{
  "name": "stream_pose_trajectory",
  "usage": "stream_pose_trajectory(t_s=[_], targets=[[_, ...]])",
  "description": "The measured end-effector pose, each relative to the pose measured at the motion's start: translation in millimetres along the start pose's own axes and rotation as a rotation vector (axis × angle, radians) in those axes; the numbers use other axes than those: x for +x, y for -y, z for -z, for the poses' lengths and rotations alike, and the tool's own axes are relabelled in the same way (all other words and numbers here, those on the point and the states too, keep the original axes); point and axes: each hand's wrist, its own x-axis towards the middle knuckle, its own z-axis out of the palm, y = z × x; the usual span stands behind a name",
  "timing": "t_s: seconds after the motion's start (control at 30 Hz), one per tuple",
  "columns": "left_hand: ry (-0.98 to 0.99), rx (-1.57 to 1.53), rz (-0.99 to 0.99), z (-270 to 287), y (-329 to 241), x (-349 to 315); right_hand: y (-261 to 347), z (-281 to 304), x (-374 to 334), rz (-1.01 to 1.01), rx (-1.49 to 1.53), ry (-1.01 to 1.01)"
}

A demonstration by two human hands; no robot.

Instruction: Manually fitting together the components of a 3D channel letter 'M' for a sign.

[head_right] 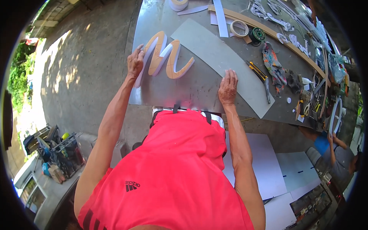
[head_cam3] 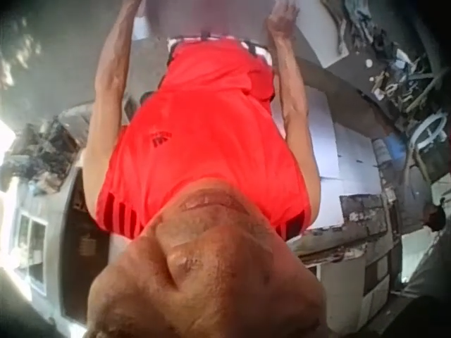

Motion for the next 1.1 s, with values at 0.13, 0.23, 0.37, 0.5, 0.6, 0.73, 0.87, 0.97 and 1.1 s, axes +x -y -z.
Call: stream_pose_trajectory(t_s=[0.13,0.23,0.37,0.5,0.6,0.73,0.87,0.97,1.1], targets=[[0.016,-0.02,0.096,7,-6,0,2,-2,1,0.009,0.015,0.002],[-0.015,-0.022,0.104,8,-6,-3,5,1,0,0.007,0.027,0.008],[-0.102,0.036,0.024,7,-1,-4,21,9,9,-0.03,0.044,0.002],[-0.033,0.001,0.086,7,-4,-6,81,20,31,0.026,0.201,-0.04],[-0.058,0.006,0.025,8,3,-6,139,26,52,0.164,0.246,-0.049],[-0.11,-0.03,0.061,6,2,-4,226,39,60,-0.315,1.082,0.453],[-0.056,-0.123,0.198,8,-1,-4,281,11,68,-0.593,1.45,0.671],[-0.054,-0.19,0.248,8,-8,-3,302,-21,80,-0.724,1.564,0.63],[-0.052,-0.234,0.283,8,-2,-4,316,-50,100,-0.851,1.457,0.553]])
